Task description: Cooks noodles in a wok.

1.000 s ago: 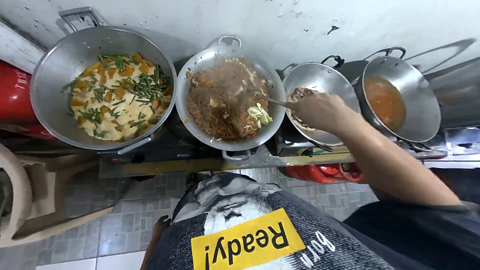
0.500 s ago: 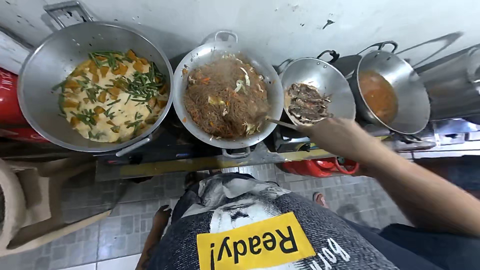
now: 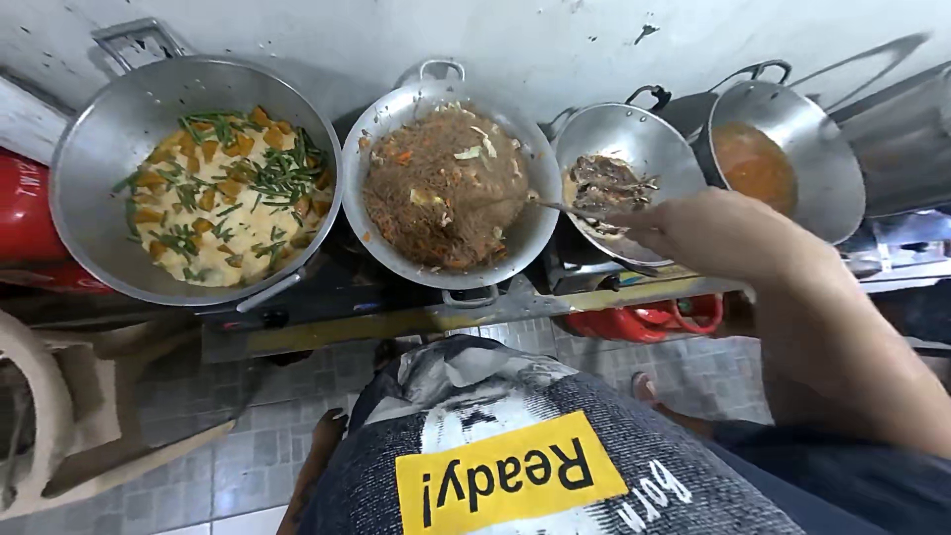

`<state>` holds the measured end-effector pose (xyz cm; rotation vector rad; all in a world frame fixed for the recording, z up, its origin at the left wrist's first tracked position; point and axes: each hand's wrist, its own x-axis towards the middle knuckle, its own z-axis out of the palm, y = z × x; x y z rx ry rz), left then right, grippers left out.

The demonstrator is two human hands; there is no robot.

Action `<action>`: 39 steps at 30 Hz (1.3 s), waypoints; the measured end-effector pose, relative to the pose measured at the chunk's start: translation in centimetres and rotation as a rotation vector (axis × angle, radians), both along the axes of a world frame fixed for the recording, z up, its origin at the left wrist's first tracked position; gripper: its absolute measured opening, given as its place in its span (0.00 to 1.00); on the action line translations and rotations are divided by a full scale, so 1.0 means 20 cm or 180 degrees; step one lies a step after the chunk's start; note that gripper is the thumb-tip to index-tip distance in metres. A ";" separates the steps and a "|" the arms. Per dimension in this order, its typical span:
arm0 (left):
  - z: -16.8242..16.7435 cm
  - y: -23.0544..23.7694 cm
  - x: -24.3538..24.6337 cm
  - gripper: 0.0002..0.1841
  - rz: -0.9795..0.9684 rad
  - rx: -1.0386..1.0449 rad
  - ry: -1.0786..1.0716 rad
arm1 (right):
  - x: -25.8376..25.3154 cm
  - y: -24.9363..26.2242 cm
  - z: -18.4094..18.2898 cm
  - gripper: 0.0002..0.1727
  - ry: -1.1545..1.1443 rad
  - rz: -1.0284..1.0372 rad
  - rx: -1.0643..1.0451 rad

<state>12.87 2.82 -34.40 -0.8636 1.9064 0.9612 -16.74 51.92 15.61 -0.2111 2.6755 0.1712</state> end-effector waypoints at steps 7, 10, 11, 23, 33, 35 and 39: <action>-0.17 -0.02 0.04 0.21 -0.0268 -0.0040 0.0141 | -0.12 -0.21 -0.26 0.21 -0.0110 -0.0076 0.0457; -0.19 -0.03 0.05 0.20 -0.0236 -0.0049 0.0188 | 0.03 -0.11 -0.20 0.24 0.0000 0.0263 0.0571; -0.20 -0.03 0.07 0.20 -0.0177 -0.0022 0.0190 | 0.08 -0.08 -0.16 0.22 0.0001 0.0300 0.0630; -0.07 -0.04 -0.02 0.22 0.0017 -0.0040 0.0088 | 0.04 0.04 -0.18 0.14 -0.0086 -0.0128 0.0330; -0.06 0.00 0.05 0.22 0.0198 -0.0013 0.0232 | -0.51 -0.14 -0.38 0.21 0.0278 -0.0506 -0.0881; -0.22 -0.04 0.20 0.22 0.0069 -0.0133 0.0378 | -0.64 -0.18 -0.53 0.21 0.0209 -0.0479 -0.0911; 0.14 0.10 0.28 0.21 -0.0041 -0.0005 0.0233 | -0.68 -0.24 -0.73 0.24 -0.0362 -0.0403 -0.1051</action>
